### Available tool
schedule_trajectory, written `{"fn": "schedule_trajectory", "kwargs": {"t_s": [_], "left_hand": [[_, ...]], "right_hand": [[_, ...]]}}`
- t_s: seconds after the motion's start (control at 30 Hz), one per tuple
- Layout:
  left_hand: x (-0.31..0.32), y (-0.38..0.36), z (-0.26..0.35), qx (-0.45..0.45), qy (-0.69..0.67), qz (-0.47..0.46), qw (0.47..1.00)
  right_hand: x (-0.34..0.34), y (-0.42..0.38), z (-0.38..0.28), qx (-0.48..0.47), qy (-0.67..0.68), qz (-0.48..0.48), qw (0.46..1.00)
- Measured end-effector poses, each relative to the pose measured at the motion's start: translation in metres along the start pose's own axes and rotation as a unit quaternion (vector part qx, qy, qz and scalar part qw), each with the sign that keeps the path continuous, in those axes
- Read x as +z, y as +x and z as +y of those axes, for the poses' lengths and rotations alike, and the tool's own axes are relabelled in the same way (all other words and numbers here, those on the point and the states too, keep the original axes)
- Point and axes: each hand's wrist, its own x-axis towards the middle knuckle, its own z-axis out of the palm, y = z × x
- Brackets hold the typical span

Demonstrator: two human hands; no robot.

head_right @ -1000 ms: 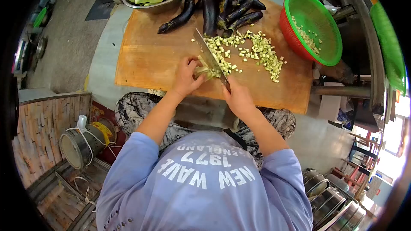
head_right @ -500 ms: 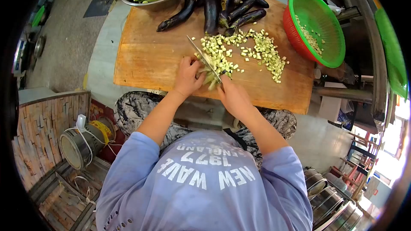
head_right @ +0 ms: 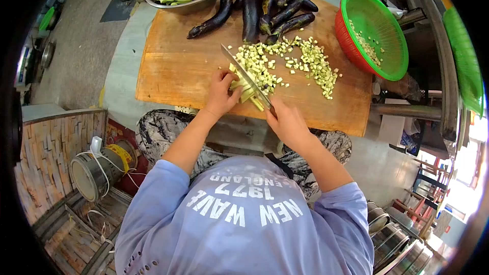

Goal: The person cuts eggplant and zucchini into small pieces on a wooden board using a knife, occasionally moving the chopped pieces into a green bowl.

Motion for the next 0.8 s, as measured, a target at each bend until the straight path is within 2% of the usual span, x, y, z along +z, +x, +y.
{"fn": "schedule_trajectory", "kwargs": {"t_s": [0.23, 0.33, 0.5, 0.6, 0.7, 0.73, 0.8], "left_hand": [[-0.002, 0.003, 0.004, 0.012, 0.048, 0.003, 0.999], [-0.003, 0.003, 0.006, -0.002, 0.061, -0.008, 0.998], [-0.002, 0.003, 0.007, 0.019, 0.041, 0.016, 0.999], [-0.006, -0.005, 0.028, 0.094, 0.127, 0.021, 0.987], [0.016, -0.020, 0.043, 0.209, 0.144, -0.039, 0.967], [0.020, -0.025, 0.047, 0.207, 0.170, -0.075, 0.960], [0.031, -0.031, 0.046, 0.192, 0.204, -0.069, 0.958]], "right_hand": [[0.000, 0.000, 0.014, 0.004, -0.059, -0.060, 0.996], [0.014, 0.023, 0.013, -0.029, -0.061, -0.035, 0.997], [0.028, 0.031, 0.029, -0.027, -0.035, -0.005, 0.999], [0.028, 0.032, 0.034, -0.034, -0.015, 0.009, 0.999], [0.026, 0.033, 0.039, -0.031, 0.009, 0.001, 0.999], [0.025, 0.035, 0.041, -0.031, 0.019, -0.003, 0.999], [0.026, 0.037, 0.044, -0.037, 0.025, 0.002, 0.999]]}}
